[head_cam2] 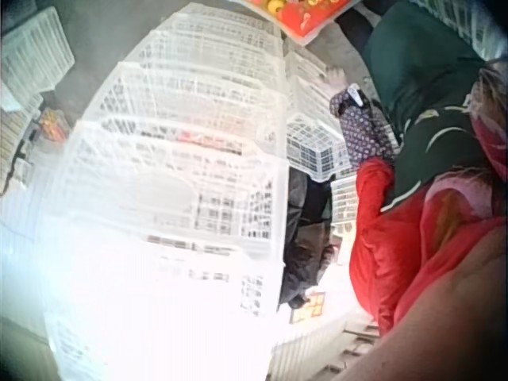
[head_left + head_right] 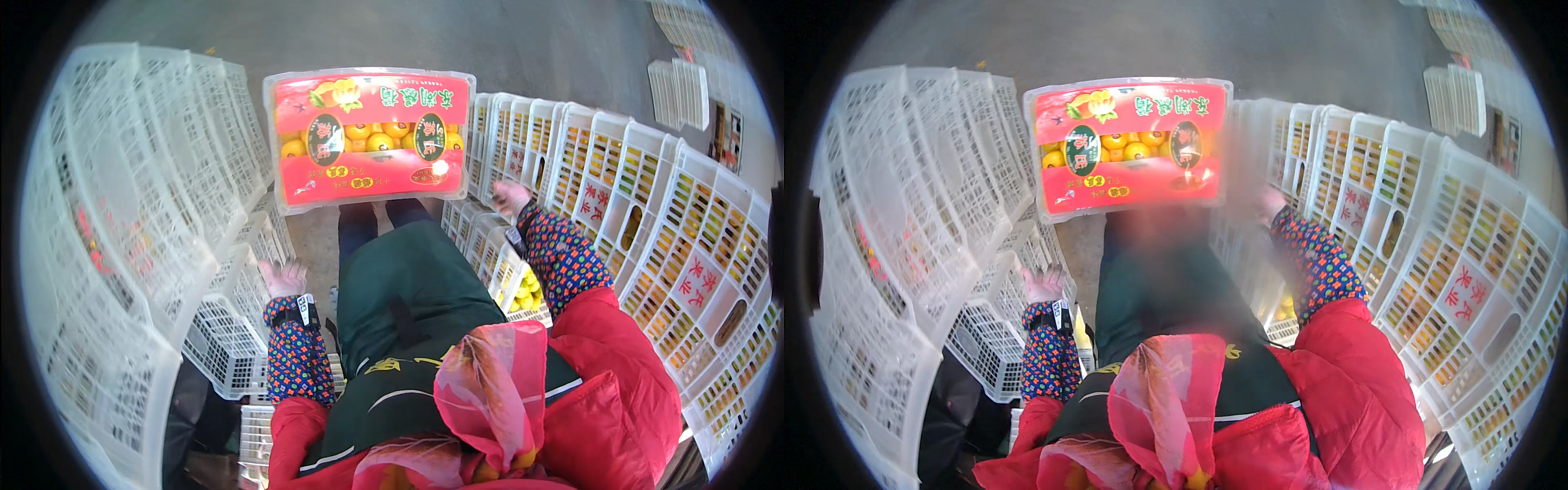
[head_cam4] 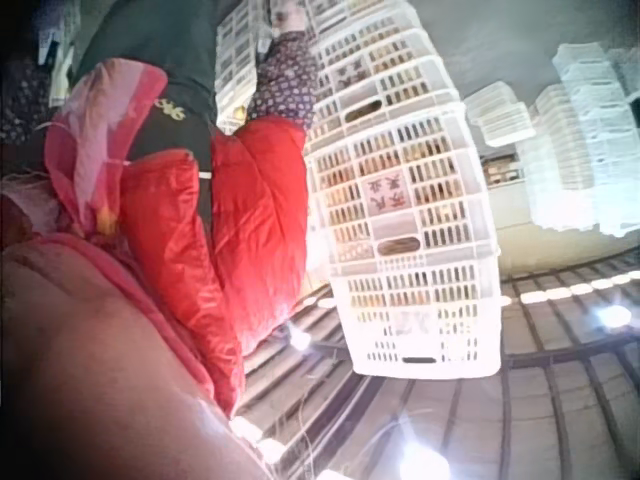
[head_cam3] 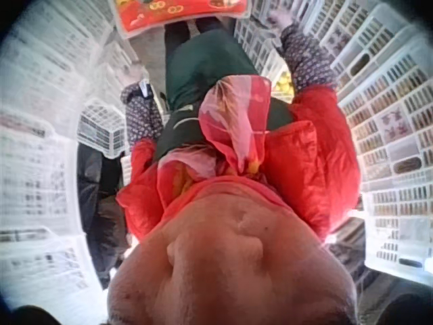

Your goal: The person applies small round stickers to individual oranges in a white crate, then places a red cardboard sleeve over the crate and seals it with a large round sticker. The person then lifts the completed crate and sets it aside before returning to the work area.

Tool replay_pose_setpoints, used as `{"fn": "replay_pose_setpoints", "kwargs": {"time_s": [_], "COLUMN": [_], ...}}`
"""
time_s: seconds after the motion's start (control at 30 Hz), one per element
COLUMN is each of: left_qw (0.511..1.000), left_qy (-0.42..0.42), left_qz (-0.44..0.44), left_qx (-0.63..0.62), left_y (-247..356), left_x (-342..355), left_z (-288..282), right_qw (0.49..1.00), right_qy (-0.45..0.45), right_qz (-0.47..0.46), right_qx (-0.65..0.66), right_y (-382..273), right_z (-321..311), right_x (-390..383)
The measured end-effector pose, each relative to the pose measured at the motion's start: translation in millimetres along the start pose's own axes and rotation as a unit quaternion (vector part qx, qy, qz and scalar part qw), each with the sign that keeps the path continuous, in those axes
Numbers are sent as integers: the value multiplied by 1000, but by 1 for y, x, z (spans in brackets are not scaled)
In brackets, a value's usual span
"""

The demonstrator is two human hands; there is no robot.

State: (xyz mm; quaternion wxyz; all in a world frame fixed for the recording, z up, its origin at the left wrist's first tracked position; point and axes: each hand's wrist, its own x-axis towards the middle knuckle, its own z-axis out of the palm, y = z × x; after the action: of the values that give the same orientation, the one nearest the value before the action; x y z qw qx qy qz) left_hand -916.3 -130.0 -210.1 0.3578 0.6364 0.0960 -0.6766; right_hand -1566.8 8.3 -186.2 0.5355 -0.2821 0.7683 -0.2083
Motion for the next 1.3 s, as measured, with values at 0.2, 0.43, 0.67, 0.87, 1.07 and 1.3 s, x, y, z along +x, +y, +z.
{"fn": "replay_pose_setpoints", "kwargs": {"time_s": [0.2,0.43,0.67,0.87,1.07,1.3], "left_qw": [886,680,741,801,824,877], "left_qy": [51,51,7,100,184,264], "left_qz": [47,75,162,108,135,354], "left_qx": [-459,-728,-652,-580,-519,-192], "left_y": [8,3,11,13,-26,-230], "left_x": [-22,-20,-43,-20,-80,-213], "left_z": [-82,-144,-242,-262,-211,-126], "right_qw": [985,995,994,981,921,875], "right_qy": [-92,22,-68,-35,-241,-422], "right_qz": [120,97,88,175,-247,-201], "right_qx": [83,-31,3,-72,-180,-125], "right_y": [-79,-126,-70,-124,-268,-384], "right_z": [46,3,-1,86,189,297], "right_x": [-10,-1,-12,-48,-115,-168]}}
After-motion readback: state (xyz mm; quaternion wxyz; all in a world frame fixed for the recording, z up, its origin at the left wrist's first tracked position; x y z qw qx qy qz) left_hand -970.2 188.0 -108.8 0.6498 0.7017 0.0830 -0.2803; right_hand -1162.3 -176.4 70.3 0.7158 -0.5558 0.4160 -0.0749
